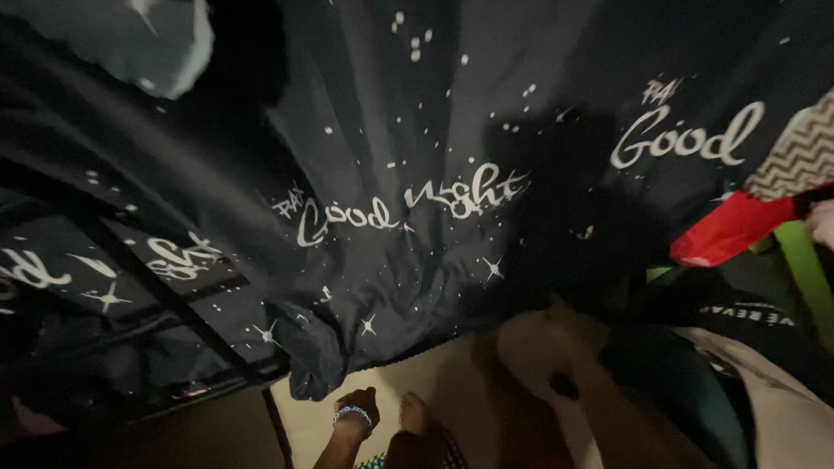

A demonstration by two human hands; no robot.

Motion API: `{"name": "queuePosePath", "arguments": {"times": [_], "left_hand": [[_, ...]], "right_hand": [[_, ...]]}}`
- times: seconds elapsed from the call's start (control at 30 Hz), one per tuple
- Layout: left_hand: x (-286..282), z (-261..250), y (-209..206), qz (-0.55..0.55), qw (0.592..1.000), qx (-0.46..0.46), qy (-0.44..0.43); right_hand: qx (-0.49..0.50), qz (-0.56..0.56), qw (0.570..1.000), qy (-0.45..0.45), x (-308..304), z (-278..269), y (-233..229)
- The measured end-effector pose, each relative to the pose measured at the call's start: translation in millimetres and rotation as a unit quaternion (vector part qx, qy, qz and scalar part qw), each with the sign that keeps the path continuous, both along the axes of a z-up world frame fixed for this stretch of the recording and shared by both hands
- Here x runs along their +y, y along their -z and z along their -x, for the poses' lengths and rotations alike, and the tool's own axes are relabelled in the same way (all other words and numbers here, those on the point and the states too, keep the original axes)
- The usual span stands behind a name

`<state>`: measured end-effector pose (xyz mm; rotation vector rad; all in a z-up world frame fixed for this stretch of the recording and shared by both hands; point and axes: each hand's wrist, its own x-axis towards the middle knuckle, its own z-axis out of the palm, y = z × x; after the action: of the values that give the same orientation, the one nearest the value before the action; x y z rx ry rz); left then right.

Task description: The person adjusts the curtains on a bunk bed, moves a watermelon-shaped pillow, and then picks up and folds a piece of white fabric near a small table.

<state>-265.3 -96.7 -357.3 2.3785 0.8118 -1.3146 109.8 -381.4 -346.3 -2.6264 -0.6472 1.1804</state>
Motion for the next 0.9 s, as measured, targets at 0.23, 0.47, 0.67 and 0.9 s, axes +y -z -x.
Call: {"name": "queuePosePath", "arguments": {"times": [0.23,0.47,0.67,0.9], "left_hand": [[41,-40,-96,-0.025,0.966,-0.229,-0.117],[88,-50,-327,-0.219,0.765,-0.604,-0.048],[86,-7,-474,-0.314,0.667,-0.675,-0.032],[96,15,-564,-0.321,0.590,-0.738,-0.064]], "right_hand": [[-0.029,-0.060,0.997,0.049,49,-24,-84],[-0.242,-0.369,0.886,-0.143,169,27,-261],[-0.287,-0.469,0.792,-0.266,219,129,-459],[-0.348,-0.536,0.677,-0.365,248,180,-592]]}}
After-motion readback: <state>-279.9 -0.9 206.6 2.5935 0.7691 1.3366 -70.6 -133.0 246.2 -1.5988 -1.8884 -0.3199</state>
